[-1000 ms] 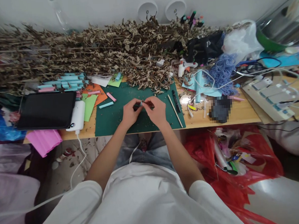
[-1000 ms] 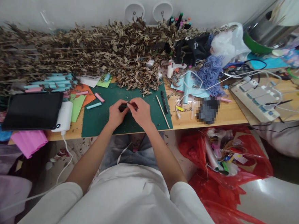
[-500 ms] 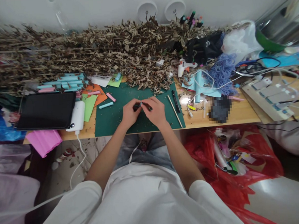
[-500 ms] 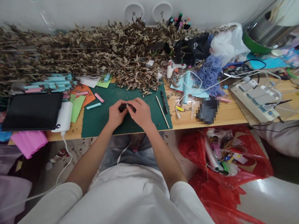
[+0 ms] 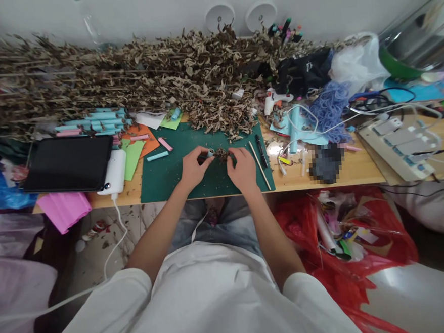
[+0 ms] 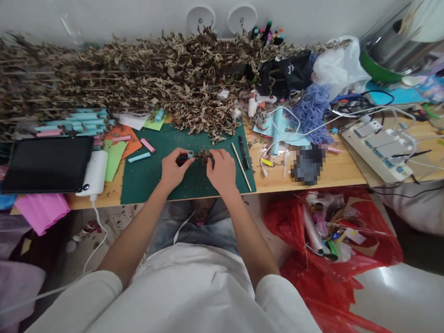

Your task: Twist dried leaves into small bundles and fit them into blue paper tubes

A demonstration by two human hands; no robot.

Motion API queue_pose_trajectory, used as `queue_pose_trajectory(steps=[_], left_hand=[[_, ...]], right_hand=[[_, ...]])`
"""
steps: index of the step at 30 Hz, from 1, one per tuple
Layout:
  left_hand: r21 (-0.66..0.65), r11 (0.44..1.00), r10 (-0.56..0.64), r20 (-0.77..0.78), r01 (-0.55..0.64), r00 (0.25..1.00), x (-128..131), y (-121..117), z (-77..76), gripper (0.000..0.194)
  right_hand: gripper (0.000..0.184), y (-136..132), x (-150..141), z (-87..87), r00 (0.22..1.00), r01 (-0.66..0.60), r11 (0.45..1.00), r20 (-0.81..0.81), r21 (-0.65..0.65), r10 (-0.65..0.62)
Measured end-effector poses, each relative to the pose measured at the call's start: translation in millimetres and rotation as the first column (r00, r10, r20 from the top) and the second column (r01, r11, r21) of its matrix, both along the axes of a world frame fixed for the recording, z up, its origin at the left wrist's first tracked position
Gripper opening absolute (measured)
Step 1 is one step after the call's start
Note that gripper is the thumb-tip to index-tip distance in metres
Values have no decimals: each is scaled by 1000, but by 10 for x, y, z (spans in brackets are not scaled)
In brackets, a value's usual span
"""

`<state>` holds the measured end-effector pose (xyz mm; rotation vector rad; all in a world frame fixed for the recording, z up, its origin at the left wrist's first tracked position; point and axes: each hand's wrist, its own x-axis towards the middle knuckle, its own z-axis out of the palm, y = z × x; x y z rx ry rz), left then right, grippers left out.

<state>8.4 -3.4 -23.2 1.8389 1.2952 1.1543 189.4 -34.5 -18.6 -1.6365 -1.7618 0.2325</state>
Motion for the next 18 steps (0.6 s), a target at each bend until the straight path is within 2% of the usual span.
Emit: queue_pose_trajectory(steps=[3, 9, 11, 15, 18], left_hand=[[5, 1000, 6, -15, -6, 1000, 2, -4, 27, 11], [-5, 1000, -3, 24, 3, 1000, 6, -2, 19, 10], [-2, 1000, -2, 28, 2, 1000, 4, 0, 3, 11], [0, 1000, -5, 2, 5, 1000, -2, 0, -4, 10], [-7, 1000, -4, 2, 4, 1000, -3, 0, 3, 10]], right_hand=[[32, -14, 0, 10, 995, 47, 998, 94, -42, -43], [26, 53, 10, -1, 987, -43, 989, 145, -144, 64], [25, 61, 13, -21, 995, -49, 994, 82, -102, 58], [24, 73, 13, -27, 991, 21, 995, -136, 93, -8], [21, 100, -3, 23, 964, 52, 987, -265, 150, -10]])
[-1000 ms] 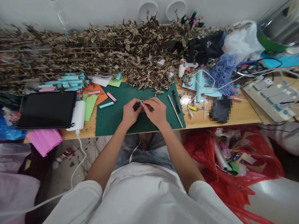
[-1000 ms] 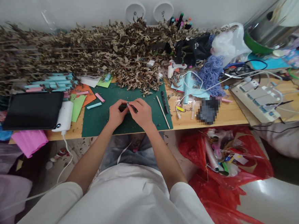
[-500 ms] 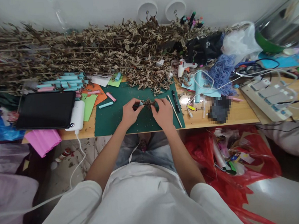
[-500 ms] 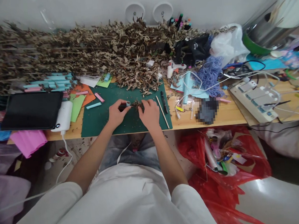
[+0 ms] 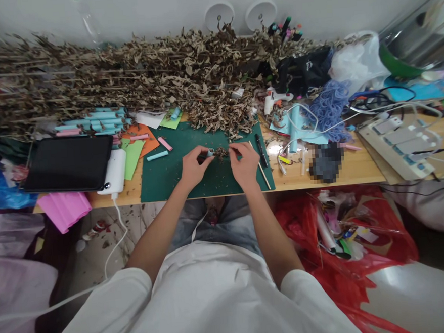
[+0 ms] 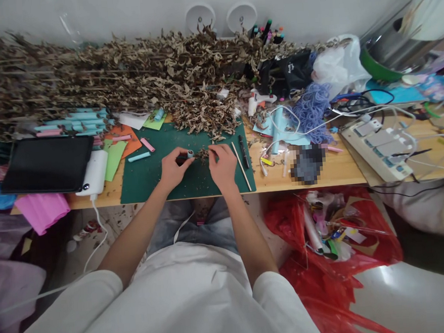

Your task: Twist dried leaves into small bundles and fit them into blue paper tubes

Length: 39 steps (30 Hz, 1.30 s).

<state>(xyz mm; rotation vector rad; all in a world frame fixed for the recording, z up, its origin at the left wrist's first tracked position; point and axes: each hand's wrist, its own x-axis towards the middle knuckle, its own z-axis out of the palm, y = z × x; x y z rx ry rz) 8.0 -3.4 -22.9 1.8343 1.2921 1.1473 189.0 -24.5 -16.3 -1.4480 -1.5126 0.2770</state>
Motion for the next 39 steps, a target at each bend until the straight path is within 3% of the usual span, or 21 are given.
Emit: queue_pose_trajectory(steps=[6, 10, 14, 21, 26, 32, 39], left_hand=[[-6, 1000, -18, 45, 18, 999, -1, 19, -57, 9], [10, 1000, -23, 66, 22, 998, -1, 35, -97, 11], [28, 999, -33, 60, 32, 998, -7, 44, -112, 8], [17, 999, -29, 70, 28, 997, -9, 22, -74, 7], [-12, 1000, -18, 61, 19, 998, -4, 22, -69, 8], [27, 999, -23, 17, 23, 1000, -13, 19, -48, 13], [13, 1000, -23, 31, 23, 999, 2, 22, -58, 9]], right_hand=[[15, 41, -155, 154, 965, -102, 994, -249, -49, 87], [16, 59, -295, 171, 953, -167, 985, -261, -39, 151], [11, 60, -342, 156, 969, -193, 981, -158, -19, 188], [21, -72, -330, 157, 961, -217, 975, 170, -35, 220], [23, -96, -357, 72, 993, -117, 991, 22, -59, 118], [29, -44, -401, 40, 993, -106, 990, 46, -98, 110], [17, 47, -408, 75, 980, -133, 986, -162, -104, 115]])
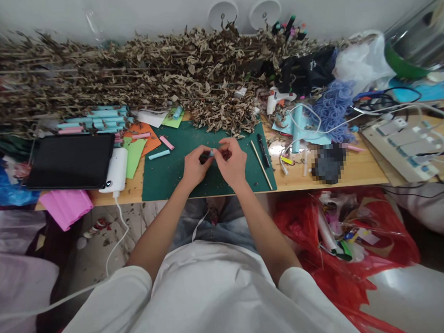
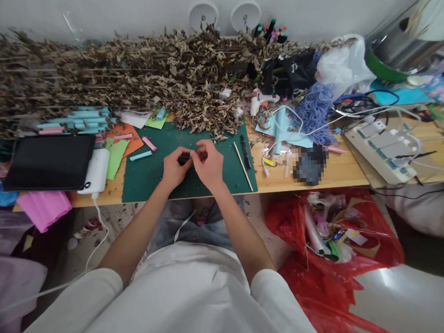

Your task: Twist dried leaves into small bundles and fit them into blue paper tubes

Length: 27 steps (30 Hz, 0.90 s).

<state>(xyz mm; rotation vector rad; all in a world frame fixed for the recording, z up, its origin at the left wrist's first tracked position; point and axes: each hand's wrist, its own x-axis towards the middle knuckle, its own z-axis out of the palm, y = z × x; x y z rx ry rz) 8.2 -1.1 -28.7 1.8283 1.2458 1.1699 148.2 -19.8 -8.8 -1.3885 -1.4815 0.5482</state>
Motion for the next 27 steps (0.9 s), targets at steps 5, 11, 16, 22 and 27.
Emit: queue_pose_trajectory(steps=[5, 11, 16, 22, 27], left_hand=[[10, 1000, -2, -19, 2, 1000, -10, -1, -15, 10], [-5, 1000, 2, 9, -2, 1000, -6, -3, -8, 8], [52, 999, 11, -63, -8, 998, -14, -4, 9, 10], [38, 999, -16, -26, 17, 1000, -20, -4, 27, 8], [-1, 1000, 10, -6, -10, 1000, -3, 5, 3, 8]], right_hand=[[21, -75, 47, 53, 973, -61, 997, 227, 45, 49], [27, -136, 114, 62, 957, -80, 996, 285, 48, 63], [44, -38, 22, 140, 954, 23, 998, 300, -65, -2], [20, 10, -154, 187, 967, 84, 993, 245, -77, -63], [17, 16, -97, 89, 992, 54, 997, 117, -54, -47]])
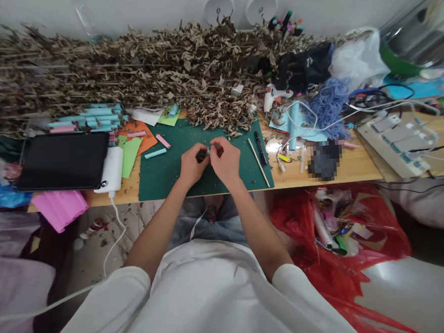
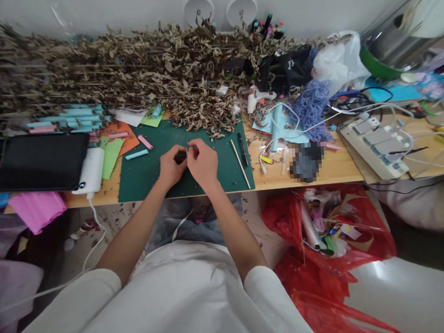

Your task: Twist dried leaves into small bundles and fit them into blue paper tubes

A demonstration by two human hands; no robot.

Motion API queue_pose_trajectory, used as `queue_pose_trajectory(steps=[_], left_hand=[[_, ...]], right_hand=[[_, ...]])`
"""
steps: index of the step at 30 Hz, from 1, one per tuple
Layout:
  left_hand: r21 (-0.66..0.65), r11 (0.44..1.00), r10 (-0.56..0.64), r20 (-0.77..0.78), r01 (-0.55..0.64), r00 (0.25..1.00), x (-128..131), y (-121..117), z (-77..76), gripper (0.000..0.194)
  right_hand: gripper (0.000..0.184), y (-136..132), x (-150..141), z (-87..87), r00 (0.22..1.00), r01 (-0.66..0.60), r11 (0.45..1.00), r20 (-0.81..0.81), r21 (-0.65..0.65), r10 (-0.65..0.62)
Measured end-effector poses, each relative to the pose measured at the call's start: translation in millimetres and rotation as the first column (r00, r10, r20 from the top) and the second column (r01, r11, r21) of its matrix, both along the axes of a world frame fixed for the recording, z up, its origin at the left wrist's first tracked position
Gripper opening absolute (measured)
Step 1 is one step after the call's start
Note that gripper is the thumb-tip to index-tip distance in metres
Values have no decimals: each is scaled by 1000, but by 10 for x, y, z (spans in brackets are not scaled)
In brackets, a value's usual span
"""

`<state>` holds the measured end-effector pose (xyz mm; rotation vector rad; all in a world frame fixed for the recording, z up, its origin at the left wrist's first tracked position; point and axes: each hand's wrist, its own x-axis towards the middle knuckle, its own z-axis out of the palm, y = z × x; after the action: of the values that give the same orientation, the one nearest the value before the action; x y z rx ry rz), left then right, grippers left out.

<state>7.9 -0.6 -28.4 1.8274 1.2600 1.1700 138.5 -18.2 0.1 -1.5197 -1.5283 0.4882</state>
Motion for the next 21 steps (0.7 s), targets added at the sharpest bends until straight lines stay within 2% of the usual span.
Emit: queue_pose_trajectory(steps=[8, 12, 16, 21], left_hand=[[-6, 1000, -4, 41, 4, 999, 14, -8, 13, 6], [-4, 1000, -9, 38, 9, 999, -1, 3, -32, 8], [11, 1000, -19, 37, 19, 999, -9, 9, -50, 11], [14, 1000, -27, 5, 27, 1000, -6, -6, 13, 9]], right_hand=[[13, -104, 33, -48, 993, -55, 998, -103, 35, 58], [7, -139, 4, -63, 999, -40, 996, -19, 86, 41], [9, -163, 30, -53, 985, -125, 991, 124, 41, 119], [19, -175, 46, -41, 983, -135, 991, 122, -1, 134]])
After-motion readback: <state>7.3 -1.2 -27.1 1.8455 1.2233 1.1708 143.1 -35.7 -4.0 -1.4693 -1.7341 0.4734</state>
